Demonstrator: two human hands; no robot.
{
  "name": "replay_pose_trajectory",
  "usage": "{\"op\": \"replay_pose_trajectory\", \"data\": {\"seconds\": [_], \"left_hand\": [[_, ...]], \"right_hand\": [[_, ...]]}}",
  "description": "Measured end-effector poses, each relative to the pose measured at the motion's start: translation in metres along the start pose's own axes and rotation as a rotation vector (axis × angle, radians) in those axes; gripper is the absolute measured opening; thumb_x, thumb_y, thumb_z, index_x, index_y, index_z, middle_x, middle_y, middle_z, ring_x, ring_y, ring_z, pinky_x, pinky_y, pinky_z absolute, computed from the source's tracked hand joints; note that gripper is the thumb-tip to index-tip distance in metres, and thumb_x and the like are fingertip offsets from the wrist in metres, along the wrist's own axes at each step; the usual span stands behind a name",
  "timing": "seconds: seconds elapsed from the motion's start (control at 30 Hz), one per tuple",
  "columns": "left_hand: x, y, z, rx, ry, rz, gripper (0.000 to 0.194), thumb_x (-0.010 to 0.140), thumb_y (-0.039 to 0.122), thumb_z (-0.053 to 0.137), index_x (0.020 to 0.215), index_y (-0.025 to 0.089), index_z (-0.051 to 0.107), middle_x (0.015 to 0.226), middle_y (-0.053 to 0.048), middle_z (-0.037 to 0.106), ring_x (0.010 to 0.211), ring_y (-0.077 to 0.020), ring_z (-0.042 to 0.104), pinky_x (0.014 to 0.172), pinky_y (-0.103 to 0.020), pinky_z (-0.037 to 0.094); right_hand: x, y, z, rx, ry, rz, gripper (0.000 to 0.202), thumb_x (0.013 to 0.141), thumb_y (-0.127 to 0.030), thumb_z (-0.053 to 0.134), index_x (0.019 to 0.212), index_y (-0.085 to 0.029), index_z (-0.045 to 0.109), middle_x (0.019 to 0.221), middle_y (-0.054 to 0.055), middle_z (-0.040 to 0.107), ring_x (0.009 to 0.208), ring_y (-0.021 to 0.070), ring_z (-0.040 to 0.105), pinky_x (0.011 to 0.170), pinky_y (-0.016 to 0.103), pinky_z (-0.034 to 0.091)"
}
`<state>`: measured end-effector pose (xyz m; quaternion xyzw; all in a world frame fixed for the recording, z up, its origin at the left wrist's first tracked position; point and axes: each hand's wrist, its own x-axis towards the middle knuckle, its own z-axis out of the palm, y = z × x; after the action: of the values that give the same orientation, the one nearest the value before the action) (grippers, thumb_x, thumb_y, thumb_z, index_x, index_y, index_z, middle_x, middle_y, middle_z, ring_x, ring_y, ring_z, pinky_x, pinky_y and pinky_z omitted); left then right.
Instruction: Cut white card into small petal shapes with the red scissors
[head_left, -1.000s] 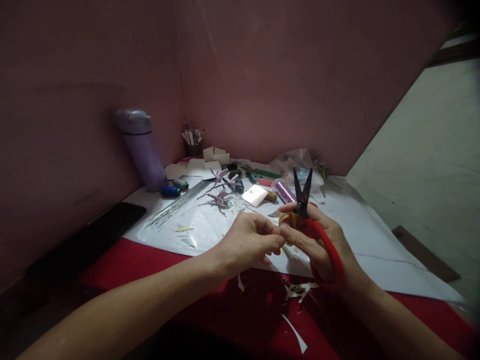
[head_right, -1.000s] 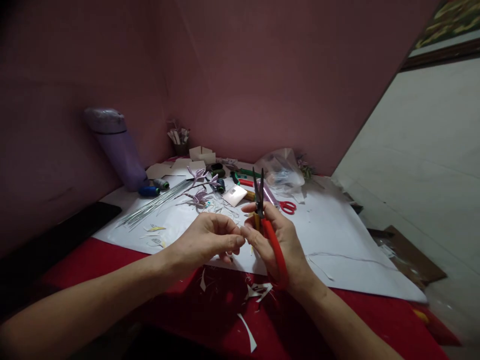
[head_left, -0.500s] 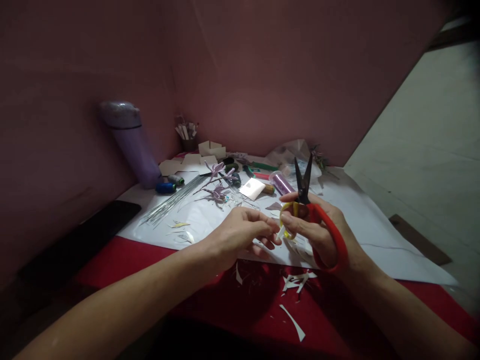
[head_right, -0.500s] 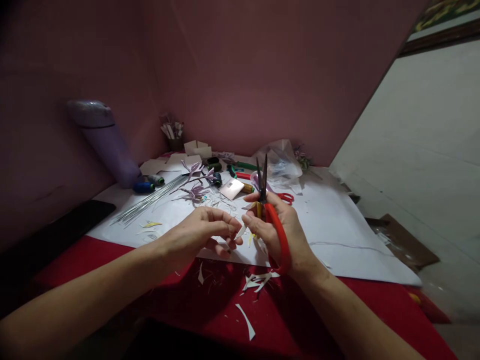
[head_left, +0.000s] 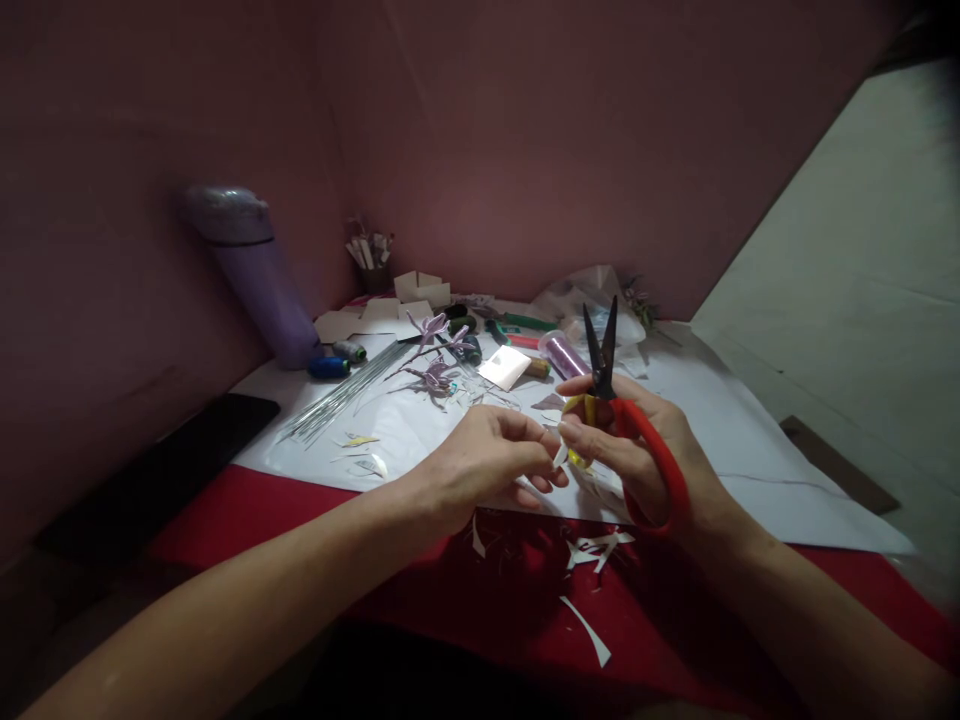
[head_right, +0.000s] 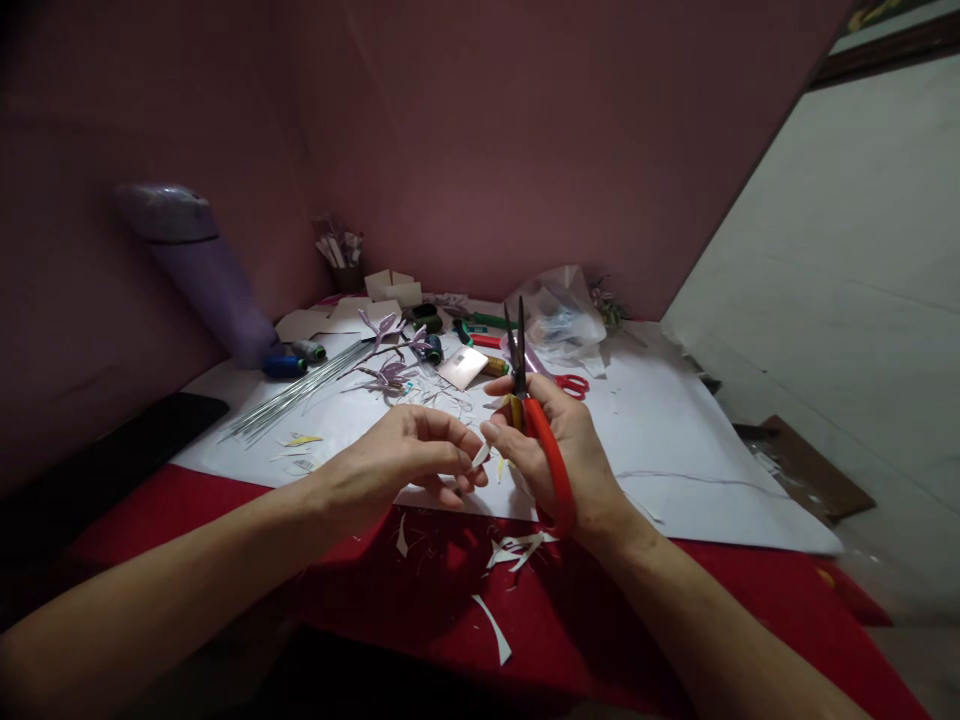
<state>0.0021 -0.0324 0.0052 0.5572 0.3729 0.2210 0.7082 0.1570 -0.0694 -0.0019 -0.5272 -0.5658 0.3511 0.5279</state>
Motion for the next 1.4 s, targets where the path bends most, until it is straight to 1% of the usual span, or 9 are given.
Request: {"op": "replay_pose_trajectory", "data": {"seconds": [0.17,0.33,0.47,0.53,0.67,0.8,1.03,1.23,1.4], "left_hand": [[-0.001,0.001,0.001,-0.007,0.016,-0.026,0.006,0.063,0.014,0.059,0.069,0.013,0.061,0.069,-0.006,0.065,0.058,-0.0103,0.058,0.060,-0.024,0.048],[0.001,-0.001,-0.002,0.061,0.071,0.111,0.006,0.065,0.017,0.061,0.069,0.013,0.064,0.071,-0.005,0.064,0.063,-0.0114,0.058,0.059,-0.023,0.047],[0.001,-0.005,0.000,0.035,0.007,0.101,0.011,0.064,0.022,0.068,0.069,0.014,0.064,0.068,-0.003,0.063,0.061,-0.0107,0.057,0.059,-0.023,0.046],[0.000,-0.006,0.004,0.013,0.016,0.077,0.013,0.065,0.024,0.069,0.067,0.014,0.062,0.066,-0.002,0.062,0.058,-0.0100,0.056,0.059,-0.024,0.046],[-0.003,-0.006,0.010,0.017,0.109,0.101,0.014,0.072,0.026,0.064,0.067,0.013,0.061,0.065,-0.004,0.063,0.058,-0.0096,0.056,0.060,-0.024,0.046],[-0.003,-0.003,0.009,0.014,0.094,0.142,0.015,0.074,0.024,0.061,0.064,0.012,0.060,0.060,-0.004,0.062,0.053,-0.0078,0.054,0.054,-0.020,0.044],[-0.001,-0.004,0.003,0.015,0.083,0.173,0.013,0.069,0.021,0.061,0.060,0.012,0.058,0.054,-0.002,0.058,0.049,-0.0076,0.052,0.051,-0.020,0.042],[0.000,-0.004,0.001,0.004,0.046,0.192,0.015,0.069,0.023,0.061,0.059,0.012,0.057,0.052,0.000,0.055,0.048,-0.0073,0.050,0.049,-0.019,0.042],[0.002,-0.002,0.003,0.047,0.086,0.165,0.013,0.067,0.019,0.060,0.057,0.013,0.056,0.048,0.001,0.054,0.045,-0.0075,0.050,0.047,-0.020,0.043]], "right_hand": [[-0.002,-0.001,0.001,-0.039,0.017,-0.029,0.025,0.072,-0.026,0.065,0.094,-0.018,0.054,0.061,-0.004,0.052,0.052,0.0110,0.048,0.047,0.023,0.038],[-0.003,-0.001,0.002,-0.076,0.016,-0.064,0.024,0.074,-0.026,0.064,0.095,-0.019,0.055,0.061,-0.004,0.053,0.054,0.0123,0.051,0.050,0.024,0.041],[-0.004,-0.001,0.004,-0.085,0.061,-0.072,0.023,0.074,-0.027,0.064,0.094,-0.019,0.055,0.061,-0.004,0.053,0.053,0.0121,0.050,0.048,0.023,0.040],[-0.004,-0.002,0.005,-0.082,0.090,-0.072,0.023,0.073,-0.027,0.065,0.093,-0.019,0.055,0.060,-0.004,0.052,0.051,0.0110,0.048,0.046,0.022,0.038],[-0.004,-0.003,0.007,-0.057,0.145,-0.082,0.022,0.072,-0.024,0.066,0.090,-0.019,0.056,0.060,-0.004,0.052,0.050,0.0098,0.046,0.045,0.021,0.038],[-0.004,-0.002,0.008,-0.023,0.147,-0.106,0.022,0.072,-0.024,0.065,0.092,-0.019,0.056,0.061,-0.004,0.053,0.051,0.0106,0.049,0.048,0.023,0.042],[0.002,-0.002,0.004,0.087,0.072,-0.072,0.021,0.077,-0.024,0.058,0.096,-0.017,0.056,0.062,-0.001,0.062,0.055,0.0144,0.058,0.054,0.028,0.047],[0.003,0.003,-0.002,0.103,-0.087,-0.043,0.020,0.078,-0.026,0.061,0.097,-0.019,0.058,0.062,-0.001,0.061,0.054,0.0145,0.057,0.054,0.028,0.045],[0.001,0.004,-0.003,0.112,-0.132,-0.062,0.024,0.074,-0.025,0.068,0.095,-0.023,0.058,0.065,-0.003,0.057,0.056,0.0132,0.053,0.051,0.025,0.042]]}}
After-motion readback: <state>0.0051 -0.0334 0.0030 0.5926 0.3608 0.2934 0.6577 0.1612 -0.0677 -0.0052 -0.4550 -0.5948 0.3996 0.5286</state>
